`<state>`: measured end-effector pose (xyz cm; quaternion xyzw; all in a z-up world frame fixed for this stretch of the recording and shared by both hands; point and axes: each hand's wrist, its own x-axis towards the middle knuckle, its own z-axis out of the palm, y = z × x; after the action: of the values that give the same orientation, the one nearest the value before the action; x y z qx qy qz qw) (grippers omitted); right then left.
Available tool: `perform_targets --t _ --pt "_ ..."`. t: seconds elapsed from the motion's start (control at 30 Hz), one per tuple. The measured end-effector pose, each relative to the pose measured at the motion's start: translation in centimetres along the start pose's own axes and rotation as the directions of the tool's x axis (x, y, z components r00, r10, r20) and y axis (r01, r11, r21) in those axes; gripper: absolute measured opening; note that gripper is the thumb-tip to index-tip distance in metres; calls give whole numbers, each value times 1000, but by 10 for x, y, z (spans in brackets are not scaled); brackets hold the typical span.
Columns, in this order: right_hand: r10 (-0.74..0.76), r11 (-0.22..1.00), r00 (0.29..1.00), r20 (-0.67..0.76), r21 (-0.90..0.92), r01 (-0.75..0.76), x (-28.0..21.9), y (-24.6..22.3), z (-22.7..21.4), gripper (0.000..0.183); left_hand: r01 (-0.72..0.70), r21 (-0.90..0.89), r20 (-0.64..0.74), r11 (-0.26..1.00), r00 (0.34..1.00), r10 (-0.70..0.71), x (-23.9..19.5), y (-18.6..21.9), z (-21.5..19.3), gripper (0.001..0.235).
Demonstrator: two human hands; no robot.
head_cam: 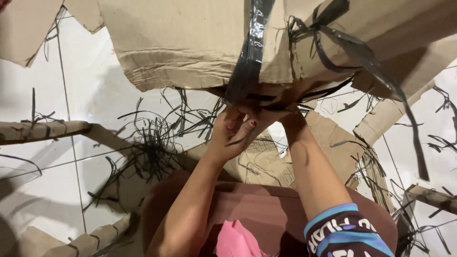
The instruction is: Wrapping chair legs with protective cardboard and securing them with plastic ties.
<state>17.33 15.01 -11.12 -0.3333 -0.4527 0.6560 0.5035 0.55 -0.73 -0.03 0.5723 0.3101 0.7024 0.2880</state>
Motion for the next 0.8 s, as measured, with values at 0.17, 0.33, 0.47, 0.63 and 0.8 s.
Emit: perform_targets --t 0.17,0.33,0.47,0.63,0.8 --pt "140 988 988 72 -80 -134 -7 23 -65 54 -4 3 -16 1000 1000 4 -2 -5 1 15" --pt "206 786 971 118 -612 -92 -25 -14 -63 54 -17 -6 -19 1000 1000 17 2 5 -1 13" --pt "209 580 973 95 -813 -45 -28 -17 -47 45 14 -39 -31 999 999 -15 8 16 8 13" --pt "197 899 978 62 -410 -155 -31 16 -21 36 225 -420 -214 879 917 -337 -12 -9 23 12" --pt "213 970 976 36 111 -216 -34 44 -35 29 193 -766 -238 613 802 -549 -3 -26 27 27"
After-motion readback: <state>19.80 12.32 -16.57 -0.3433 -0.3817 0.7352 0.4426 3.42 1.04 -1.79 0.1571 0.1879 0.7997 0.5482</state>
